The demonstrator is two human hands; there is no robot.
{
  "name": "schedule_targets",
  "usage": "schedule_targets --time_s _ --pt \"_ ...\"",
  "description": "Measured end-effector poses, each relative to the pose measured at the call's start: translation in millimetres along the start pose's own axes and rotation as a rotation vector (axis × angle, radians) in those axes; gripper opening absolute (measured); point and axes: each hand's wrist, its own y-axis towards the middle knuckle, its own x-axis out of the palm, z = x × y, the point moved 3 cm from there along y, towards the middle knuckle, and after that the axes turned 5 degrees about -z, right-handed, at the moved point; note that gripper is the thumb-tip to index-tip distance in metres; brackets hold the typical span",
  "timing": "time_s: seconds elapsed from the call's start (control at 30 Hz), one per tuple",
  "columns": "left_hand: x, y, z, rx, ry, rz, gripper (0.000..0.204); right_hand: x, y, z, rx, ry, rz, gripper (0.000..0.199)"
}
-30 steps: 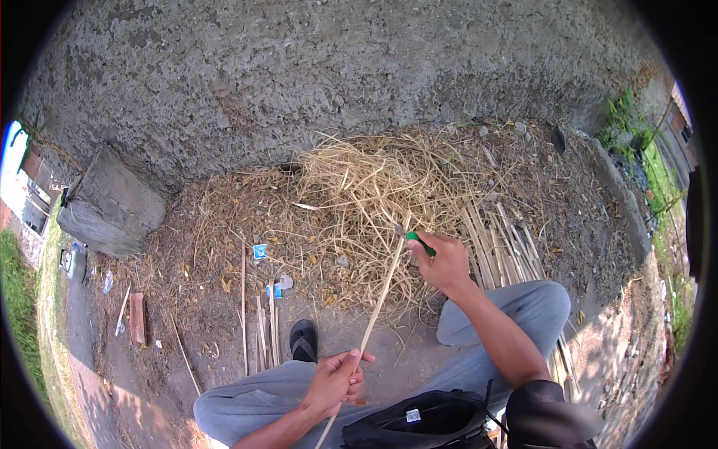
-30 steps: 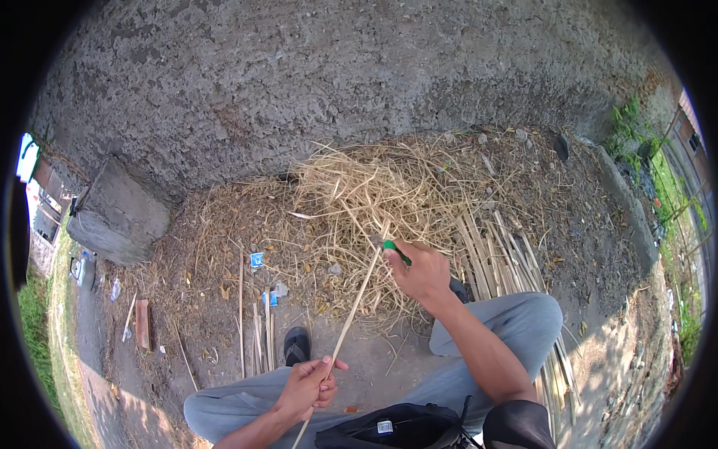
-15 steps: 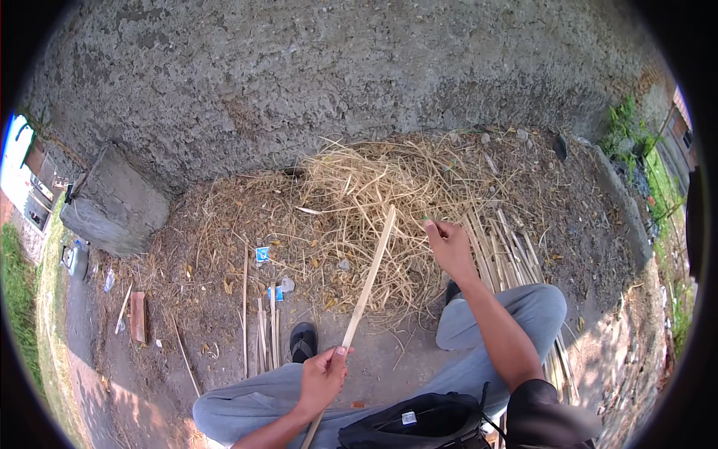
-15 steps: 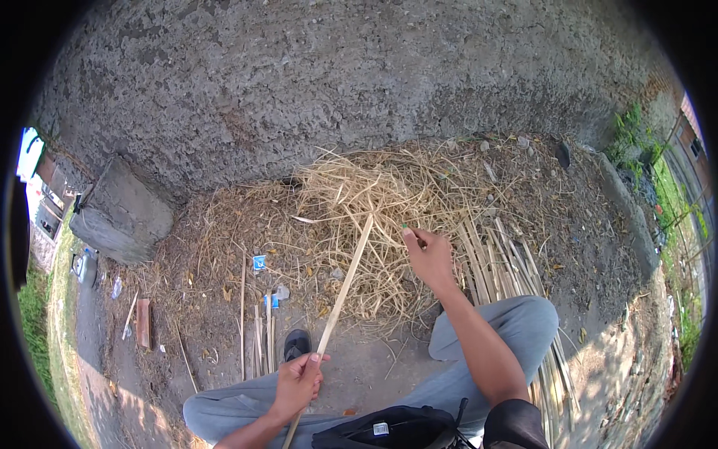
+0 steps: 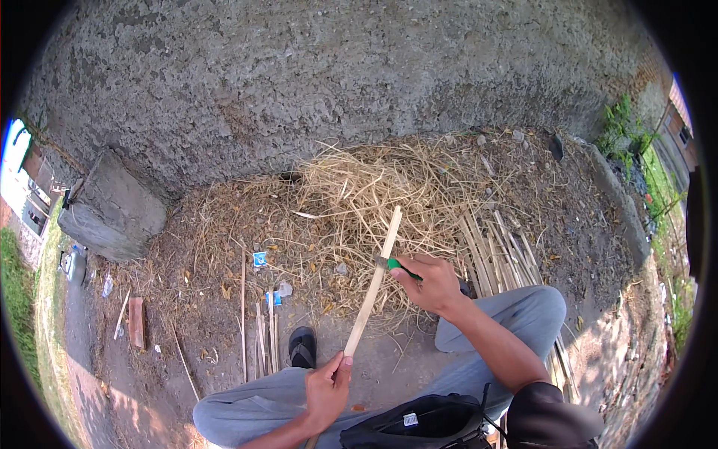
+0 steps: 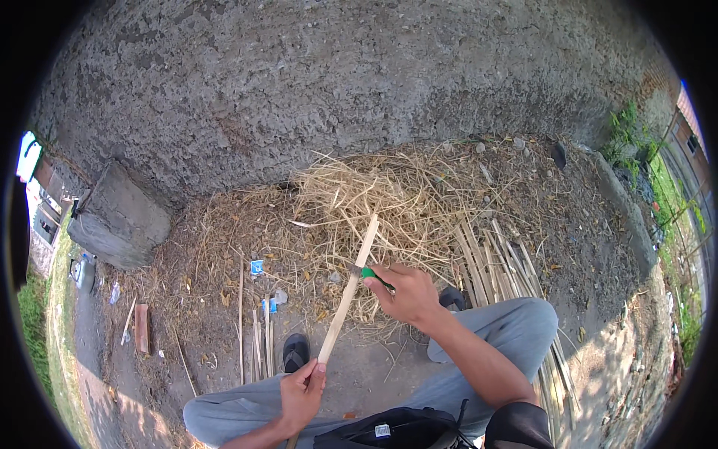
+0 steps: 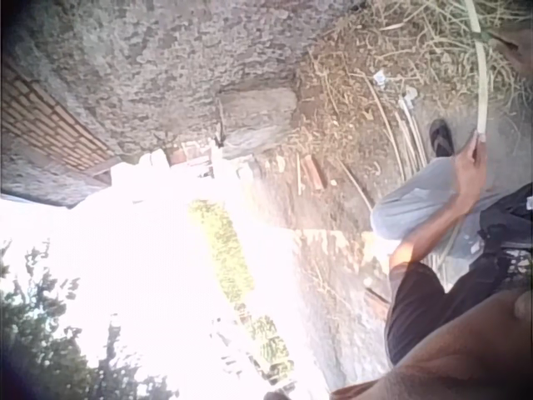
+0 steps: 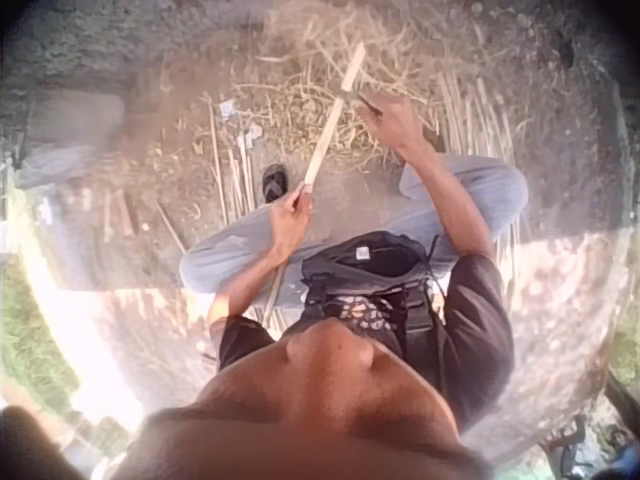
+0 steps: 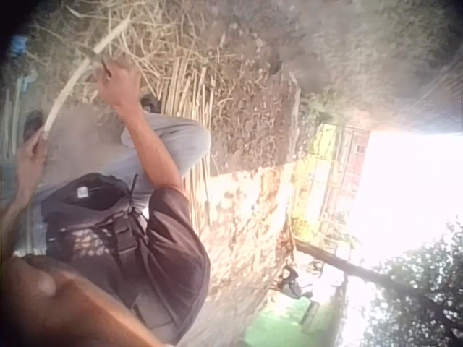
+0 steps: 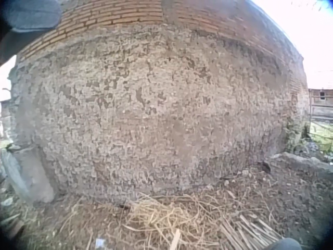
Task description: The person strips bark from a bamboo pole using a green utility knife.
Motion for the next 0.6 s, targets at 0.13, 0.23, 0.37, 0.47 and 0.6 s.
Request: schedule_targets --time_s 0.13,0.23,0.37,0.47,0.6 --pt "4 -13 6 0.029 0.052 -0.044 0.028 -7 10 21 0.035 -0.052 0.109 0.027" --pt "5 -15 1 -0.040 -0.027 -0.090 0.029 -10 19 62 0.296 -0.122 0.022 0.027" --pt "4 -4 -9 -0.067 0.112 -0.073 0.028 -2 20 51 0.316 -0.163 0.003 0.027" --pt "3 -5 -14 -0.051 0.054 -0.031 0.028 -8 25 41 0.278 -0.092 0.014 0.027" --pt "-3 -10 -9 -0.014 0.031 -0.004 0.028 -1 12 30 0.091 -0.058 0.006 0.030"
